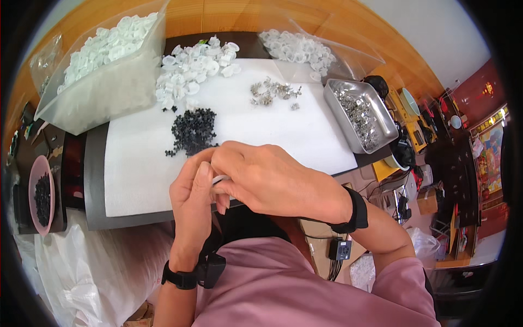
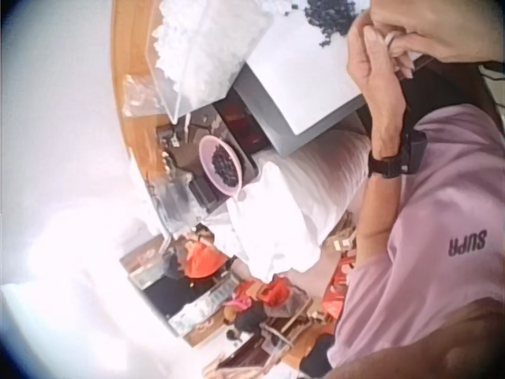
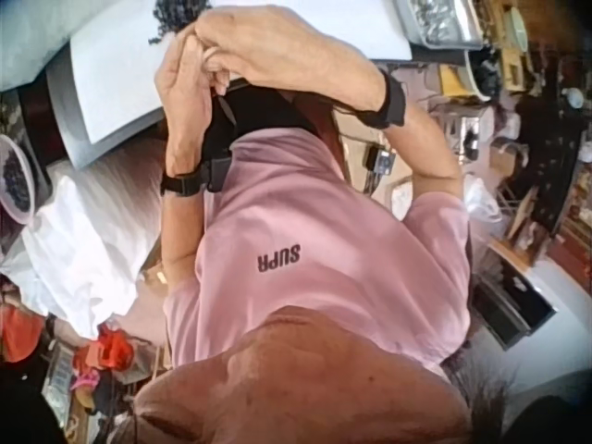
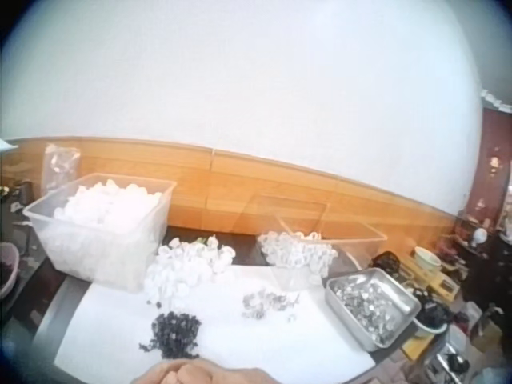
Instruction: Assembling small plastic and metal components into circular housings at a workstation.
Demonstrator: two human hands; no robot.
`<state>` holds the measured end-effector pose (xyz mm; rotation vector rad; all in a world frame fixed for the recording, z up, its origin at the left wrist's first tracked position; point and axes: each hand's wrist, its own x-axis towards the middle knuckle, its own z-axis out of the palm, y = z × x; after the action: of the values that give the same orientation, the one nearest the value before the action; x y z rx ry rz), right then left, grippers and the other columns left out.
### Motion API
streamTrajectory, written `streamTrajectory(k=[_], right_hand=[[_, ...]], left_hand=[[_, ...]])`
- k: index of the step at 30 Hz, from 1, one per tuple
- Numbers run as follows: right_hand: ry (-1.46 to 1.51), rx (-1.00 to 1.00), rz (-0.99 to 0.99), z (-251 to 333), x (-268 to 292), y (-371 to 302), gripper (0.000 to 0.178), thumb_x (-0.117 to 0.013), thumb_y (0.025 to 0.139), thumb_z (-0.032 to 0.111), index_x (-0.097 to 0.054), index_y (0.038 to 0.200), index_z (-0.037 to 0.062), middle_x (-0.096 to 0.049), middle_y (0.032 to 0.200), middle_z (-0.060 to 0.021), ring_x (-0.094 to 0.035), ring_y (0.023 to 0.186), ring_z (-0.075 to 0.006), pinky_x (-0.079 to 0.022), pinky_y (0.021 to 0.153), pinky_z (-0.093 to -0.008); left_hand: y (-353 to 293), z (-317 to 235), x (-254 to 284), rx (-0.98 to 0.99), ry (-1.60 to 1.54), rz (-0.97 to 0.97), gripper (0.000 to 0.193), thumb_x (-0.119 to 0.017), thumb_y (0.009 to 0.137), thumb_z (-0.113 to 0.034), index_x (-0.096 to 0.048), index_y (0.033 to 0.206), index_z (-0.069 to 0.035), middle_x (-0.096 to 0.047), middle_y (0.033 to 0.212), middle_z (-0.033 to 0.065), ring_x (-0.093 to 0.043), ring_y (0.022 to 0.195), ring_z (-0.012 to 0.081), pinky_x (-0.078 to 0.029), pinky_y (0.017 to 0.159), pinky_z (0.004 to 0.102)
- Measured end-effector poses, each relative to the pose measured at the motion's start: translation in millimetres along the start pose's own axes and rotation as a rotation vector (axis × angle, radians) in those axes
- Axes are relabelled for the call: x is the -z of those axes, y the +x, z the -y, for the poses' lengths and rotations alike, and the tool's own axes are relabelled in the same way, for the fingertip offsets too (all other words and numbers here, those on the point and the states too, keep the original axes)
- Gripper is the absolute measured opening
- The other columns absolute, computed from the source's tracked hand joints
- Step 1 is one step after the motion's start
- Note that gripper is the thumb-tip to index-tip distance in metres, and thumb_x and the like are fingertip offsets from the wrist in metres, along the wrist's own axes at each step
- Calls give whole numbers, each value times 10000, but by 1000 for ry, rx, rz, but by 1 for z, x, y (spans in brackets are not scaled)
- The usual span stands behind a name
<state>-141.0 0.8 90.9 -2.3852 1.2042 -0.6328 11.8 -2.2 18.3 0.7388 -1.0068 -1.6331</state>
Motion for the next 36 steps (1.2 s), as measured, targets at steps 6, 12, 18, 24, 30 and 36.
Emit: streamTrajectory(k=[6, 12, 18, 24, 30, 36], right_hand=[[77, 13, -31, -4, 14, 2, 167, -599, 798, 53, -541, 944, -3, -585, 864, -175, -604, 758, -351, -485, 624, -413], [-262, -302, -541, -53, 141, 23, 215, -648, 874, 198, -620, 902, -13, -614, 740, -10, -523, 656, -65, -415, 586, -224], [-649, -407, -461, -166, 196, 28, 204, -618, 820, 179, -636, 872, -18, -591, 662, -137, -575, 606, -187, -455, 585, -312], [-373, -257, -480, -85, 129, 57, 204, -604, 877, 175, -614, 905, -27, -566, 706, -20, -526, 628, -100, -439, 593, -282], [-469, -244, -56, -131, 49, 100, 248, -539, 853, 122, -605, 1075, 34, -623, 959, -170, -612, 861, -309, -488, 746, -403], [-589, -421, 128, -152, 30, 121, 283, -557, 806, 127, -612, 1071, 47, -595, 1093, -212, -603, 977, -356, -486, 825, -448]], left_hand=[[3, -1, -4, 25, -65, -6, 403, -384, 1016, -272, -533, 1192, 58, -631, 881, 98, -544, 587, 95, -446, 494, 221], [2, 2, 3, 2, 58, 15, 356, -387, 1014, -231, -546, 1173, 46, -643, 873, 126, -537, 566, 100, -433, 473, 210], [3, 2, -2, 31, 80, 11, 308, -439, 1001, -205, -577, 1144, 31, -645, 864, 103, -536, 574, 91, -422, 485, 201], [3, 2, -1, 11, 165, 18, 296, -451, 994, -197, -588, 1139, 21, -643, 863, 88, -531, 584, 83, -418, 497, 203], [2, 1, -1, 14, 166, 9, 292, -460, 990, -200, -598, 1130, 17, -636, 852, 81, -526, 587, 82, -419, 503, 206], [2, 2, -1, 11, 156, 18, 296, -460, 992, -204, -597, 1134, 16, -632, 860, 81, -527, 591, 83, -420, 508, 207]])
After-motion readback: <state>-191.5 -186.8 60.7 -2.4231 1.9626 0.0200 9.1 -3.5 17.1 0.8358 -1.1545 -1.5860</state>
